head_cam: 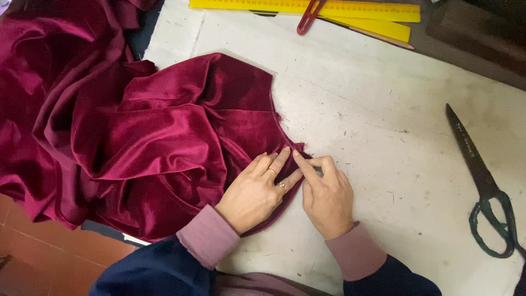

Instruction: The person aligns and folds a piece of maroon fabric on a white table, then uses a pair of scissors to cut along the folded edge. The person handles the fabric and scissors throughout the process.

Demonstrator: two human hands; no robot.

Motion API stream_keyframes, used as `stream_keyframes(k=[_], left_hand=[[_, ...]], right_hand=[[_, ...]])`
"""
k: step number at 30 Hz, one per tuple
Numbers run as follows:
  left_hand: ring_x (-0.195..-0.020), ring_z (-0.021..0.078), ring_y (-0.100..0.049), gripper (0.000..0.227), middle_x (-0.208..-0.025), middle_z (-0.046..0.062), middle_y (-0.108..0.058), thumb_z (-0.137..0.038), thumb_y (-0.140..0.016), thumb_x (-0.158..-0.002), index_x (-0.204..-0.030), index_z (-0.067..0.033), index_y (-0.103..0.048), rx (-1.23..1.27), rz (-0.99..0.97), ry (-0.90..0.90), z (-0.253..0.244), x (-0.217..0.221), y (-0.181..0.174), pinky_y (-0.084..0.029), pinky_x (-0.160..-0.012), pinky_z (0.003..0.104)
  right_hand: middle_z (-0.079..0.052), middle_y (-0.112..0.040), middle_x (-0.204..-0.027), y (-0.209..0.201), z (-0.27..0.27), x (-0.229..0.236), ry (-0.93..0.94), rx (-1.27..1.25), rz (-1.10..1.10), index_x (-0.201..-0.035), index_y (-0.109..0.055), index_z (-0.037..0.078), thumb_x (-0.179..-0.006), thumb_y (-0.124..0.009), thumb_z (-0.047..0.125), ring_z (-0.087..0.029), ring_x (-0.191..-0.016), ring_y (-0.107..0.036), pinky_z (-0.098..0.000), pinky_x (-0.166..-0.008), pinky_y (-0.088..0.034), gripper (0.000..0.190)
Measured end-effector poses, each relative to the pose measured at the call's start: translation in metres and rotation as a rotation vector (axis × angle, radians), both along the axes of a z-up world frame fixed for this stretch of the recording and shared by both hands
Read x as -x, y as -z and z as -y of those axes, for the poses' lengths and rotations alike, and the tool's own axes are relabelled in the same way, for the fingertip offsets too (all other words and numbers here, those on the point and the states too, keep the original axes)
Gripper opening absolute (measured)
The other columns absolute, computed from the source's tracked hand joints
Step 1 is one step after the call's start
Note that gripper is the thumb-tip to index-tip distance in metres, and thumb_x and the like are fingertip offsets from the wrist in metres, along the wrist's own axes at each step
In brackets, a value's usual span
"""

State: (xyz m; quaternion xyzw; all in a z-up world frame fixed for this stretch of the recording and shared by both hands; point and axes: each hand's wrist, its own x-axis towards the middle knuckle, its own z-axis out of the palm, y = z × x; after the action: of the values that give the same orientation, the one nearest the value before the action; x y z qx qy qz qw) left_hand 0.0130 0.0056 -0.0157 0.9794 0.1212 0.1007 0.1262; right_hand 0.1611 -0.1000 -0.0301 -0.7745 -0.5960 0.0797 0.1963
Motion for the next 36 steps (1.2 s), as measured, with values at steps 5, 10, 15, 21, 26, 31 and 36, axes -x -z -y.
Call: stream_keyframes(k=[5,10,15,21,26,31,36], left_hand=[[-0.119,0.0360,-0.048,0.046,-0.135,0.027,-0.047,-0.019,-0.055,-0.084,-0.130,-0.0147,-0.058,-0.030,-0.038,-0.003,0.003,-0.002,0.008,-0.034,-0.106,0.049],[-0.119,0.0349,-0.048,0.042,-0.136,0.026,-0.045,-0.019,-0.051,-0.088,-0.129,-0.0161,-0.058,-0.032,-0.074,0.001,0.002,-0.003,-0.001,-0.033,-0.106,0.049],[-0.121,0.0350,-0.047,0.041,-0.137,0.027,-0.043,-0.020,-0.051,-0.091,-0.132,-0.0162,-0.055,-0.059,-0.087,0.006,0.003,-0.002,0.000,-0.033,-0.106,0.049],[-0.115,0.0317,-0.049,0.047,-0.142,0.025,-0.042,-0.024,-0.041,-0.094,-0.140,-0.0236,-0.049,-0.149,-0.169,0.028,0.000,-0.001,0.000,-0.033,-0.106,0.043],[-0.112,0.0303,-0.048,0.045,-0.142,0.025,-0.043,-0.025,-0.041,-0.094,-0.139,-0.0243,-0.050,-0.163,-0.165,0.029,-0.001,-0.001,0.001,-0.033,-0.104,0.042],[-0.112,0.0313,-0.048,0.046,-0.142,0.025,-0.043,-0.024,-0.042,-0.094,-0.139,-0.0236,-0.051,-0.157,-0.158,0.023,0.000,-0.001,0.000,-0.034,-0.104,0.043],[-0.113,0.0302,-0.048,0.046,-0.142,0.024,-0.042,-0.027,-0.040,-0.094,-0.139,-0.0252,-0.050,-0.153,-0.172,0.013,0.001,-0.002,0.002,-0.034,-0.103,0.042]], right_hand=[[0.001,-0.048,-0.100,0.008,0.003,0.001,0.011,-0.004,-0.004,-0.131,-0.060,0.023,-0.085,-0.051,0.001,-0.024,-0.101,-0.062,-0.0354,-0.074,-0.049,0.051],[-0.001,-0.049,-0.100,-0.002,0.001,0.001,0.005,0.019,-0.039,-0.131,-0.060,0.021,-0.086,-0.051,-0.001,-0.026,-0.100,-0.062,-0.0365,-0.074,-0.049,0.050],[-0.001,-0.057,-0.106,-0.012,0.002,-0.012,0.005,0.029,-0.406,-0.127,-0.064,0.021,-0.088,-0.049,-0.002,-0.026,-0.102,-0.064,-0.0341,-0.075,-0.052,0.047],[-0.012,-0.057,-0.131,-0.040,0.064,-0.122,0.280,0.094,-0.244,-0.122,-0.064,0.010,-0.095,-0.049,0.017,-0.027,-0.124,-0.053,-0.0380,-0.106,-0.036,0.032],[-0.025,-0.048,-0.134,-0.024,0.143,-0.186,0.335,0.193,-0.029,-0.142,-0.055,0.002,-0.090,-0.057,0.014,-0.037,-0.124,-0.047,-0.0446,-0.105,-0.036,0.054],[-0.028,-0.054,-0.126,-0.008,0.186,-0.211,0.293,0.042,0.216,-0.142,-0.067,-0.009,-0.087,-0.059,-0.003,-0.040,-0.119,-0.051,-0.0466,-0.104,-0.043,0.056],[-0.034,-0.050,-0.134,-0.001,0.191,-0.225,0.325,0.192,0.168,-0.145,-0.058,-0.009,-0.072,-0.066,0.007,-0.039,-0.111,-0.050,-0.0485,-0.096,-0.044,0.075]])
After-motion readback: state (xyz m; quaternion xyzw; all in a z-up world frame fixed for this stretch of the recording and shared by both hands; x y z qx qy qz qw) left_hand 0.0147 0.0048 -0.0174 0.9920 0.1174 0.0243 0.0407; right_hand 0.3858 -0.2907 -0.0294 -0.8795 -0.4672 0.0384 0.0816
